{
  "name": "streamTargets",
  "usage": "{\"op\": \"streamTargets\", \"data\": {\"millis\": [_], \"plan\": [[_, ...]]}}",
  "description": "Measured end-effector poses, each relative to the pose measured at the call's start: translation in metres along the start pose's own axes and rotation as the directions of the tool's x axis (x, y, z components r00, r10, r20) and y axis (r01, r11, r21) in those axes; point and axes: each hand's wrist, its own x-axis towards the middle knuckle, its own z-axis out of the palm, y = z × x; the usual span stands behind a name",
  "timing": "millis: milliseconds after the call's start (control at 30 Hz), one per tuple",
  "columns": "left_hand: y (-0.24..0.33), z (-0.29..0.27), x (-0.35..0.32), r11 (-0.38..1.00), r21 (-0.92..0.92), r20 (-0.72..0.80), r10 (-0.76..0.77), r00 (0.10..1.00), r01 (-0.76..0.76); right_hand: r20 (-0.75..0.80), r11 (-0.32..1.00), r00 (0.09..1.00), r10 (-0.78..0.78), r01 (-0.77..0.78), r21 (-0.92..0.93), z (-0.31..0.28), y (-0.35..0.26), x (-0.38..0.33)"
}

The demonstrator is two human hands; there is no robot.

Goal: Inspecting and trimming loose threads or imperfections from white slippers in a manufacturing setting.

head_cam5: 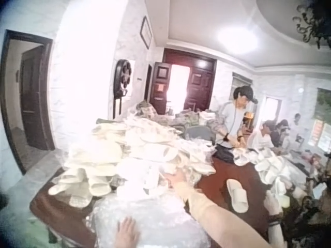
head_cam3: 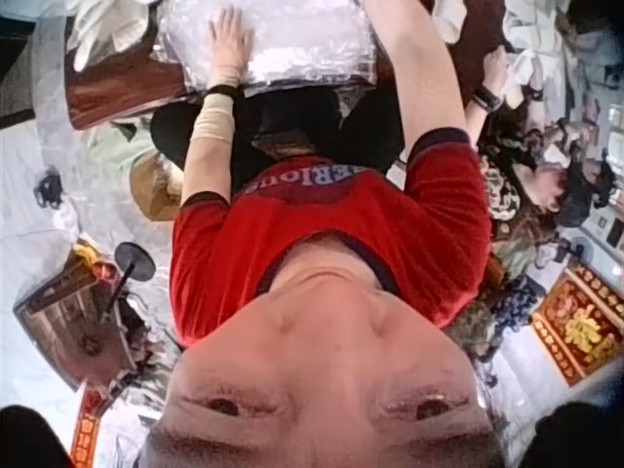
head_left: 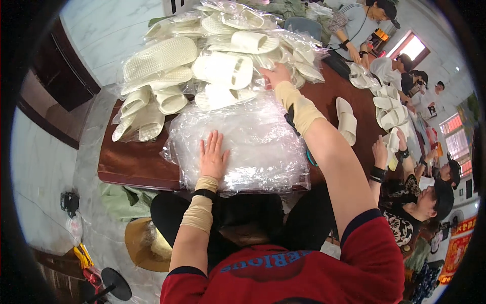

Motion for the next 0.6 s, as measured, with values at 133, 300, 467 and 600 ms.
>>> {"op": "streamTargets", "data": {"millis": [133,300,467,600], "plan": [[0.0,0.0,-0.002,1.0,0.006,-0.018,0.011,1.0,-0.011,0.293,0.859,0.944,0.151,-0.272,0.434,-0.008,0.009,-0.055],[-0.002,0.005,-0.003,1.0,0.03,-0.006,-0.005,1.0,0.005,0.798,0.918,0.602,0.033,-0.334,0.215,-0.013,-0.013,-0.179],[-0.006,0.008,-0.006,0.975,0.216,0.06,0.039,0.997,-0.051,0.831,0.977,0.545,-0.111,0.215,-0.01,-0.041,-0.028,-0.173],[-0.012,0.016,-0.009,0.991,0.111,0.041,0.07,0.997,-0.074,0.387,0.832,0.821,-0.419,0.518,-0.198,-0.019,-0.025,-0.127]]}}
